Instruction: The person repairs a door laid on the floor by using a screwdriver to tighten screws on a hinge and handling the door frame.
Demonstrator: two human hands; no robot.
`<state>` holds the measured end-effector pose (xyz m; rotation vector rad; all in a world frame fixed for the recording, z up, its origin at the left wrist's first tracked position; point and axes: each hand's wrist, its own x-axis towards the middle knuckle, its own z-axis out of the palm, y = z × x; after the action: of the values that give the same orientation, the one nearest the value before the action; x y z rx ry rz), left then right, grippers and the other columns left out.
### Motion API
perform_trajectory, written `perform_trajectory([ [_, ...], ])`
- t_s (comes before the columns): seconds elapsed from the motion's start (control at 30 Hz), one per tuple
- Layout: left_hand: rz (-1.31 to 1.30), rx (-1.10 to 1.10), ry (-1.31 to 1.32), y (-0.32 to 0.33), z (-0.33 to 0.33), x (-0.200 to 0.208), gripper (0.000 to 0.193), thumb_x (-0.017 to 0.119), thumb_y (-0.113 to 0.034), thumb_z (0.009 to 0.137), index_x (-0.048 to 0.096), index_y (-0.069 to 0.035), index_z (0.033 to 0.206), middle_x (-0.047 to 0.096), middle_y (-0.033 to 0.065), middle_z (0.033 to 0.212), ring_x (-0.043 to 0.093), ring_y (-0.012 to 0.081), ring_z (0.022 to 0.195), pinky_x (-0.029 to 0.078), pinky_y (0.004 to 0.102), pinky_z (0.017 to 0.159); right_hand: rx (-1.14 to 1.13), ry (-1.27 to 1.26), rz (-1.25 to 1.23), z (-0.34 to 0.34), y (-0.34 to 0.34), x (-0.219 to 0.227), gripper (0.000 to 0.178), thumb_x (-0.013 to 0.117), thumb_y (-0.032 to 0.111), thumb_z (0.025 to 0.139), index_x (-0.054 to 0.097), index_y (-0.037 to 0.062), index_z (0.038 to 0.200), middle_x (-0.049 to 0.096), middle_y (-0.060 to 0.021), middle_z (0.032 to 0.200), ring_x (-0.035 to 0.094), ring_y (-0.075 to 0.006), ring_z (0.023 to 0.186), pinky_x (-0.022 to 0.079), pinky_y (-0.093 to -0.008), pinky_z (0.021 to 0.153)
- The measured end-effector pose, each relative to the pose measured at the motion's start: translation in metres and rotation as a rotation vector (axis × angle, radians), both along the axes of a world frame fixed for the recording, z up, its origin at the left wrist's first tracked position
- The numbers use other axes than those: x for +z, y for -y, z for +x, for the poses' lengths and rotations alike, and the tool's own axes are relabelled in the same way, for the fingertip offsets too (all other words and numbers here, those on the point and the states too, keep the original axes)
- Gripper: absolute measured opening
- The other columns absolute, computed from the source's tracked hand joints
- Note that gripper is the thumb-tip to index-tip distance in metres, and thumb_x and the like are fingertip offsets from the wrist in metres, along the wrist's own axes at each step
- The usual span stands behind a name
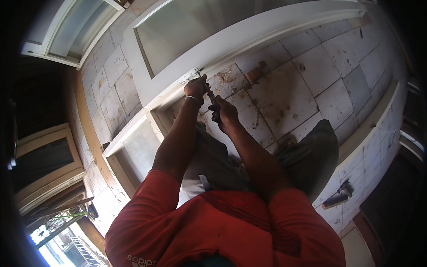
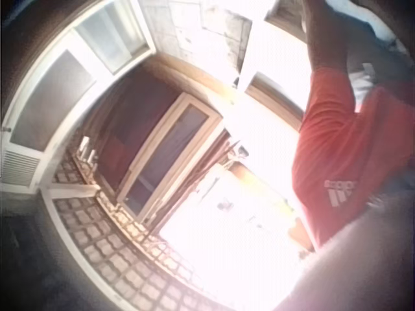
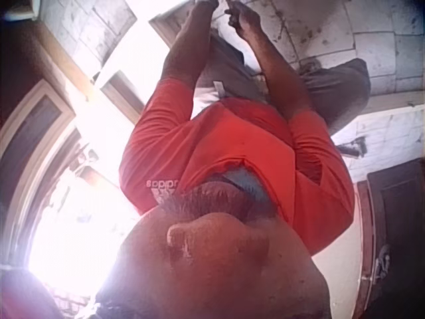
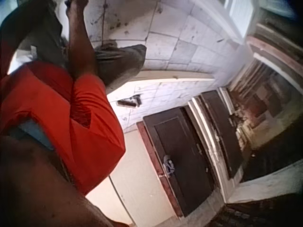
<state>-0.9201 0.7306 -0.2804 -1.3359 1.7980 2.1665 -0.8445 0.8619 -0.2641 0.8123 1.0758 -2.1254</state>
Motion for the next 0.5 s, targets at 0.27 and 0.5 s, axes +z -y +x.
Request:
perform_trajectory([
  [0.27,-0.030,0.050,-0.040,0.001,0.000,0.000,0.023,0.075,-0.015,0.080,0.063,0.004,0.084,0.061,0.0087,0.067,0.058,0.0188,0.052,0.049,0.0324,0.048,0.004,0.061,-0.234,-0.004,-0.003,-0.008,0.026,0.051,0.032,0.097,0.055,0.0077,0.104,0.059,-0.0064,0.075,0.039,-0.0096,0.047,0.036,-0.0259,0.044],
  [0.5,-0.032,0.040,-0.050,-0.001,-0.001,0.000,0.023,0.073,-0.015,0.082,0.063,0.005,0.086,0.062,0.0110,0.072,0.061,0.0199,0.059,0.053,0.0326,0.053,0.058,0.082,-0.650,-0.013,-0.015,-0.025,0.027,0.054,0.032,0.095,0.057,0.0063,0.104,0.060,-0.0075,0.078,0.043,-0.0093,0.049,0.038,-0.0252,0.045],
])
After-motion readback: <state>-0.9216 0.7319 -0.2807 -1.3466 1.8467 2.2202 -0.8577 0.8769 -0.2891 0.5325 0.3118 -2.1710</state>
